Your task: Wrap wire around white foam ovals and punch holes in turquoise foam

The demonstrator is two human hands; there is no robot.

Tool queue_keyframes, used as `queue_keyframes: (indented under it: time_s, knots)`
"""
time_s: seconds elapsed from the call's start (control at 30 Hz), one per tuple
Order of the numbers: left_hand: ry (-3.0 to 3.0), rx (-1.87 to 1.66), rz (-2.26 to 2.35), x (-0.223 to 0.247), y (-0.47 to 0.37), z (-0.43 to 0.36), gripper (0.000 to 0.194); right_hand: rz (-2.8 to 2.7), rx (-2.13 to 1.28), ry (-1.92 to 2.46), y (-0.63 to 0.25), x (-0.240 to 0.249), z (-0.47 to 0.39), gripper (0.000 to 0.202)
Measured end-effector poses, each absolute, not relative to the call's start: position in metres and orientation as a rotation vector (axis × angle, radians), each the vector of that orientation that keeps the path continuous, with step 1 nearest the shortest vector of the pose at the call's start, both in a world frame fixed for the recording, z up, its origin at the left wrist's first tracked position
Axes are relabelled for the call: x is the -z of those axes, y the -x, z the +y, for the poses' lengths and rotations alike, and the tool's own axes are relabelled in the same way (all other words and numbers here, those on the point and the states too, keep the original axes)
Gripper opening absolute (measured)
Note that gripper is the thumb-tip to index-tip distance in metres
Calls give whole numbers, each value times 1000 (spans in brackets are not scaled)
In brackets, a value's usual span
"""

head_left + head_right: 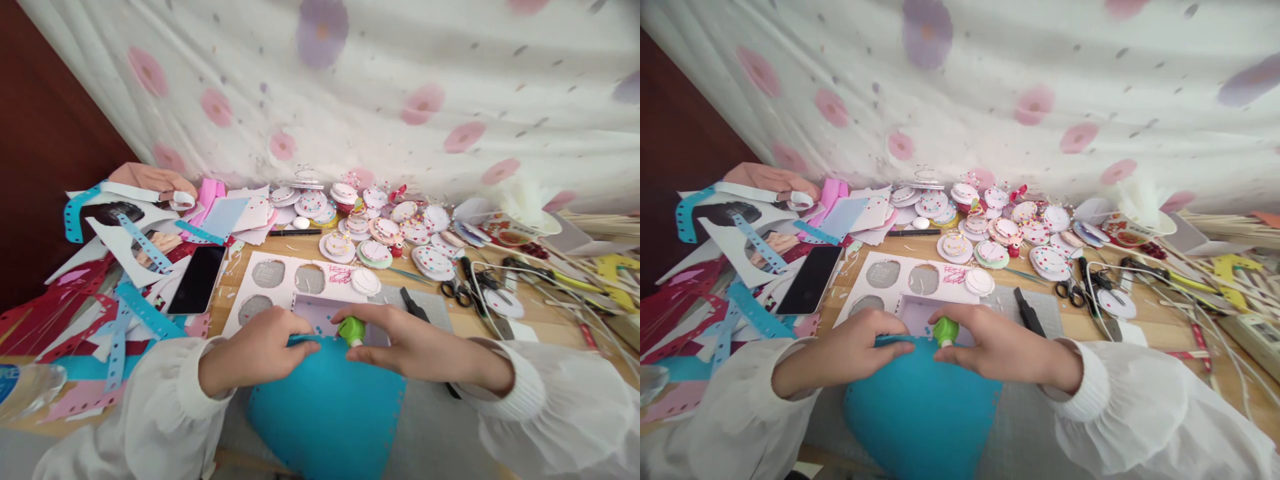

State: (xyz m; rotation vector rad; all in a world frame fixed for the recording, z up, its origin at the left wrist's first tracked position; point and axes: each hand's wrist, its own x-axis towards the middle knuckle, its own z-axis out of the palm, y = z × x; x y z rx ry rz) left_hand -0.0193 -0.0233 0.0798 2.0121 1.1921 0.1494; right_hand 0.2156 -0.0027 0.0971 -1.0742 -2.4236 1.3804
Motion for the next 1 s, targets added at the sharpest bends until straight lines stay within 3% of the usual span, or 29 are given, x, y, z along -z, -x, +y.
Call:
queue_keyframes:
  time_s: [0.47, 1.0]
  knots:
    - [-2016, -122, 1231, -84, 16, -23, 35, -2577, -1148, 1071, -220, -88, -7, 41]
    - [-1789, -190, 1213, -87, 21, -22, 33, -2390, -1342, 1014, -214, -82, -8, 35]
